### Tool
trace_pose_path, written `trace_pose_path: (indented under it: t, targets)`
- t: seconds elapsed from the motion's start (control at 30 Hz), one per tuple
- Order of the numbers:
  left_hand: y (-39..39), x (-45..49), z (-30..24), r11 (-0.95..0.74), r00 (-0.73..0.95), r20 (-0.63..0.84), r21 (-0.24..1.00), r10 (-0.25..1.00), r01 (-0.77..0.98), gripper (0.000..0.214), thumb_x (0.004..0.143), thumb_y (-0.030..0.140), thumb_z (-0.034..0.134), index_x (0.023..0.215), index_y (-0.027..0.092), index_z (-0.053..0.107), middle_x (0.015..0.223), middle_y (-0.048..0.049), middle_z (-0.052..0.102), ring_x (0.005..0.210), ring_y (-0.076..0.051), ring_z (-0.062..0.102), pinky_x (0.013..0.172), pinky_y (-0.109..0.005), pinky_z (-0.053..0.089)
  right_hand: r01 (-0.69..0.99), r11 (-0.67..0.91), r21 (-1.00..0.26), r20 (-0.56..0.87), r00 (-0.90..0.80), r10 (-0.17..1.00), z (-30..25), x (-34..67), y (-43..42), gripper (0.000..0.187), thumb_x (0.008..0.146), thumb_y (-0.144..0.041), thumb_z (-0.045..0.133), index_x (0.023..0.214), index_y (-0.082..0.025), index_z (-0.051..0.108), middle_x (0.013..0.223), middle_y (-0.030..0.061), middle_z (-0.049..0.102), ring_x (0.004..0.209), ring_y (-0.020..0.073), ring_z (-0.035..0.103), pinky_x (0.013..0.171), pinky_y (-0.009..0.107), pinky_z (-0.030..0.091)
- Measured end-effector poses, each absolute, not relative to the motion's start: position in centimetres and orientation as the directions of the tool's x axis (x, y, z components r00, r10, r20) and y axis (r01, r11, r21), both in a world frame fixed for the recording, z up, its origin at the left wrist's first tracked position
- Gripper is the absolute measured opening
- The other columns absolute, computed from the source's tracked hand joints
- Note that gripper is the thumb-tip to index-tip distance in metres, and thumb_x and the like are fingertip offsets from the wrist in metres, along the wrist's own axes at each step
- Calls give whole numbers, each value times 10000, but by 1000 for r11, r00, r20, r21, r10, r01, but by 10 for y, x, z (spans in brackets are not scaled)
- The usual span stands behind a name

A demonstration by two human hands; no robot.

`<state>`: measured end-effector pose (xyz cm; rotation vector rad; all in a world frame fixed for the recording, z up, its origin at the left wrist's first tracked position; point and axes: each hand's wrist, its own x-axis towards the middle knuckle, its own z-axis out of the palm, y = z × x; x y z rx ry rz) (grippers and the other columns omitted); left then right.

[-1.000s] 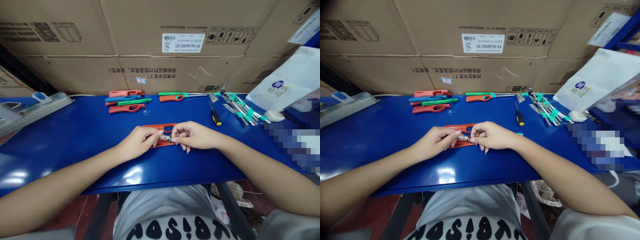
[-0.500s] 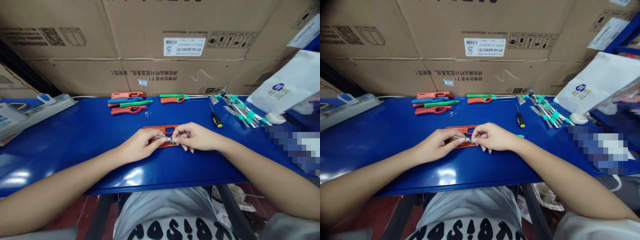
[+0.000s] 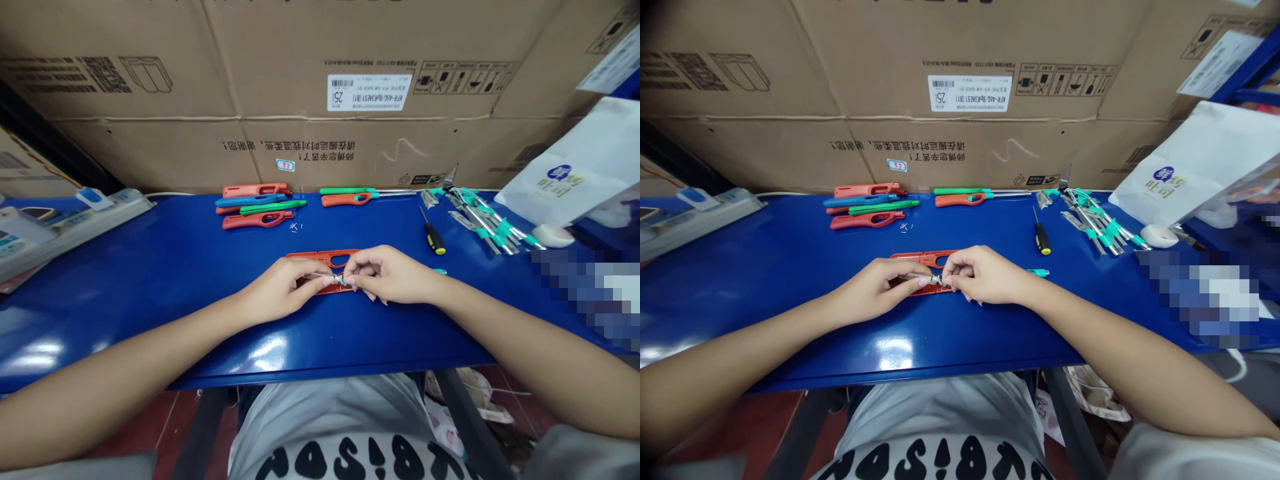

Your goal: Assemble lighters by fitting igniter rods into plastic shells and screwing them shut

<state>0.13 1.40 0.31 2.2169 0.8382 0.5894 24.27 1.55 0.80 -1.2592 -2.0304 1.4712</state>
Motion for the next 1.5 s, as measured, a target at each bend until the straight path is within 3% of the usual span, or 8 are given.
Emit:
trace_pose_path:
  t: [0.27, 0.47, 0.67, 0.9, 1.13, 1.3, 1.5]
  targets:
    - [16, 1, 2, -518, 667, 153, 760, 729, 392, 277, 1017, 342, 541, 1113, 171, 737, 1076, -49, 777, 922, -179, 707, 804, -255, 512, 467, 229, -854, -74, -545, 835, 8, 239, 13, 129, 902, -271, 613, 870, -155, 661, 542, -50, 539, 458, 76, 471, 464, 200, 351]
    - [18, 1, 2, -474, 641, 113, 772, 759, 424, 298, 1017, 357, 529, 1120, 171, 737, 1077, -59, 771, 935, -196, 700, 818, -285, 514, 501, 232, -834, -52, -490, 870, 8, 236, 11, 124, 894, -269, 614, 885, -157, 667, 560, -54, 517, 467, 76, 410, 480, 213, 322]
    - [16, 1, 3, -471, 645, 125, 786, 754, 399, 265, 1005, 341, 540, 1074, 173, 734, 999, -43, 763, 868, -176, 685, 777, -268, 503, 432, 455, -778, 179, -542, 821, -1, 242, 13, 153, 902, -288, 641, 854, -164, 717, 866, 35, 644, 562, 65, 471, 519, 214, 372]
    - [16, 2, 2, -420, 621, 115, 828, 775, 371, 294, 998, 383, 547, 1044, 165, 737, 975, -45, 769, 847, -180, 685, 763, -276, 512, 414, 493, -765, 242, -524, 816, -7, 244, 10, 197, 948, -321, 614, 896, -168, 726, 862, 43, 656, 553, 73, 484, 505, 223, 378]
    - [18, 1, -3, -381, 628, 99, 863, 772, 332, 316, 986, 411, 582, 1081, 163, 753, 1052, -64, 783, 925, -207, 702, 840, -315, 531, 378, 622, -686, 387, -534, 752, -8, 244, 7, 167, 971, -255, 588, 938, -184, 735, 903, 71, 708, 685, 129, 594, 597, 260, 442]
    - [17, 1, -3, -403, 641, 111, 854, 760, 329, 284, 991, 379, 584, 1082, 172, 757, 1054, -57, 784, 933, -205, 707, 838, -308, 538, 367, 646, -670, 396, -559, 728, -10, 246, 6, 177, 982, -244, 566, 957, -191, 733, 935, 85, 731, 792, 171, 652, 686, 300, 496]
    - [16, 1, -4, -398, 635, 110, 855, 764, 332, 279, 986, 370, 593, 1083, 169, 761, 1054, -60, 789, 927, -210, 714, 829, -308, 545, 374, 653, -659, 391, -572, 721, -8, 245, 4, 179, 983, -227, 556, 955, -193, 729, 938, 86, 731, 798, 174, 659, 683, 305, 506]
